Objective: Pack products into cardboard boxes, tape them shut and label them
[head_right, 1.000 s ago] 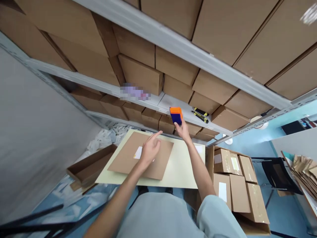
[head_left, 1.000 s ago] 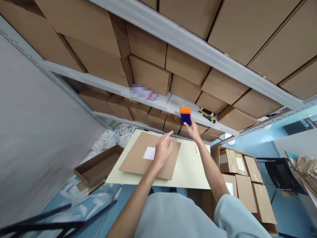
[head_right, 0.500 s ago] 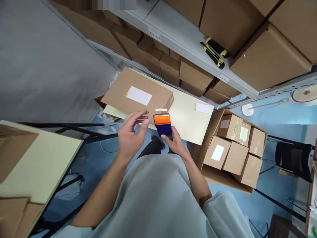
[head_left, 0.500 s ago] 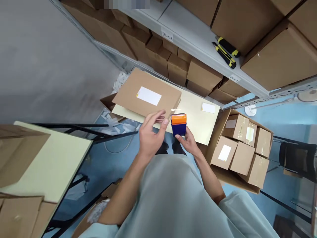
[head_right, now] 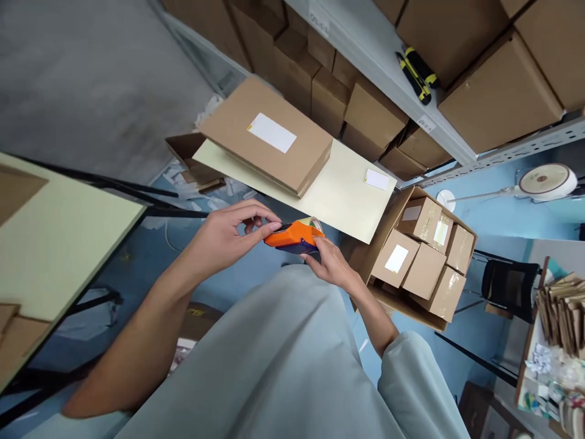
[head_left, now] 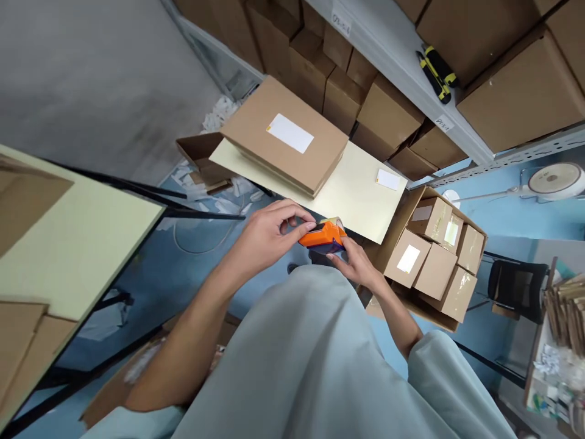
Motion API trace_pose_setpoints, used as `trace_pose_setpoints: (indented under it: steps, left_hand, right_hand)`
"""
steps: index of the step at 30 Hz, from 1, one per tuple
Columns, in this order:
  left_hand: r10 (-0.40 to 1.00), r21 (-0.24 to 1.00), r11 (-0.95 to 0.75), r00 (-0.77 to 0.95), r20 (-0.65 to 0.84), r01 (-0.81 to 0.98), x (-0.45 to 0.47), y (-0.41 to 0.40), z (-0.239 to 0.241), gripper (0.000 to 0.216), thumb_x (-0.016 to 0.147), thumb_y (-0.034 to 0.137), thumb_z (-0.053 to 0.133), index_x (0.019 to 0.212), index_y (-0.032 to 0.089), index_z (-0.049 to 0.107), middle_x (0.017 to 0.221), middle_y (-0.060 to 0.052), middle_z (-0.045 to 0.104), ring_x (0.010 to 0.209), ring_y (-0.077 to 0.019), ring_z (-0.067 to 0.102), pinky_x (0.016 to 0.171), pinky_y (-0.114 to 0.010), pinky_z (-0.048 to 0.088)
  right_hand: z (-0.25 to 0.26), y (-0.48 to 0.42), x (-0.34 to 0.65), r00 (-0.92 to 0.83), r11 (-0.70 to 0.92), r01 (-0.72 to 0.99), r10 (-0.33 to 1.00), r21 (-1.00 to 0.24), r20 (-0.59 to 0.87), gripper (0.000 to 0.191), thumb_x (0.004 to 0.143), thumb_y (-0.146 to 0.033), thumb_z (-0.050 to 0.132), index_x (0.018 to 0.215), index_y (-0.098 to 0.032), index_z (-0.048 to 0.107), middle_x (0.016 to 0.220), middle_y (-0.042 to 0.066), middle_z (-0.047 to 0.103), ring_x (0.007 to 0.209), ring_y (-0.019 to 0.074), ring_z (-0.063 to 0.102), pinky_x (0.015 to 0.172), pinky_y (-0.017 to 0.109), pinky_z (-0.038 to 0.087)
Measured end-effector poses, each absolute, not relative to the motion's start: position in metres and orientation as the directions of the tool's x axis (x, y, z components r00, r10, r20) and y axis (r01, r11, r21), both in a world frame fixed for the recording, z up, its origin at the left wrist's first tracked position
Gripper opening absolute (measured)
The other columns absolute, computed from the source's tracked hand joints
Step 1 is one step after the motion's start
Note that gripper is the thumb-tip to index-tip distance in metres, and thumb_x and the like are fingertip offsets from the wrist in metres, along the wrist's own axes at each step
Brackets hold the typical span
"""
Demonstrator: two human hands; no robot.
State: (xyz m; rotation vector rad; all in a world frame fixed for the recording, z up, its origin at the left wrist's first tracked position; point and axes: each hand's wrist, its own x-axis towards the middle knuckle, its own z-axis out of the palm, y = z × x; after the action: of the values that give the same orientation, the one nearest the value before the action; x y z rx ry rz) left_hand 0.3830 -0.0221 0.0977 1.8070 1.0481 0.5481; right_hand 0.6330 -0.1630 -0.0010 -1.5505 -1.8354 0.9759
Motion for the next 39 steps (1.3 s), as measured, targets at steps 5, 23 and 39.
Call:
trace_pose_setpoints:
  steps: [5, 23, 39]
  left_hand:
    - [0.895, 0.906, -0.054, 0.422, -0.141, 0.419, 0.331, -0.073, 0.065, 0.027, 0.104, 0.049, 0.067, 0.1, 0.026, 0.081, 0.101, -0.005, 0.078, 0.081, -0.02, 0.065, 0.077, -0.033, 0.057]
    - [0.898, 0.874, 0.439, -0.103, -0.427, 0.209, 0.266, -0.157, -0.09, 0.039, 0.083, 0.062, 0.073, 0.094, 0.025, 0.073, 0.09, -0.002, 0.077, 0.075, -0.0177, 0.064, 0.078, -0.033, 0.057]
    - [0.909, 0.922, 0.385, -0.187, -0.372, 0.036, 0.402, 0.063, -0.214, 0.013, 0.11, 0.015, 0.072, 0.122, 0.01, 0.072, 0.123, 0.002, 0.081, 0.107, -0.0037, 0.062, 0.092, -0.018, 0.053]
  right_hand:
    - [0.002, -0.185, 0.602, -0.288, 0.087, 0.675, 0.945, -0.733, -0.153, 0.029, 0.109, -0.048, 0.071, 0.123, -0.023, 0.067, 0.103, 0.007, 0.074, 0.091, 0.0261, 0.069, 0.083, 0.038, 0.059]
    - [-0.004, -0.279, 0.683, -0.161, 0.047, 0.976, 0.818, -0.214, -0.552, 0.041, 0.119, -0.062, 0.059, 0.105, -0.024, 0.065, 0.089, 0.007, 0.074, 0.08, 0.0268, 0.072, 0.073, 0.035, 0.055]
    - [-0.156, -0.112, 0.757, 0.007, 0.027, 0.994, 0.951, 0.106, -0.31, 0.036, 0.121, -0.048, 0.058, 0.121, -0.015, 0.07, 0.112, 0.024, 0.079, 0.115, 0.037, 0.08, 0.108, 0.053, 0.065]
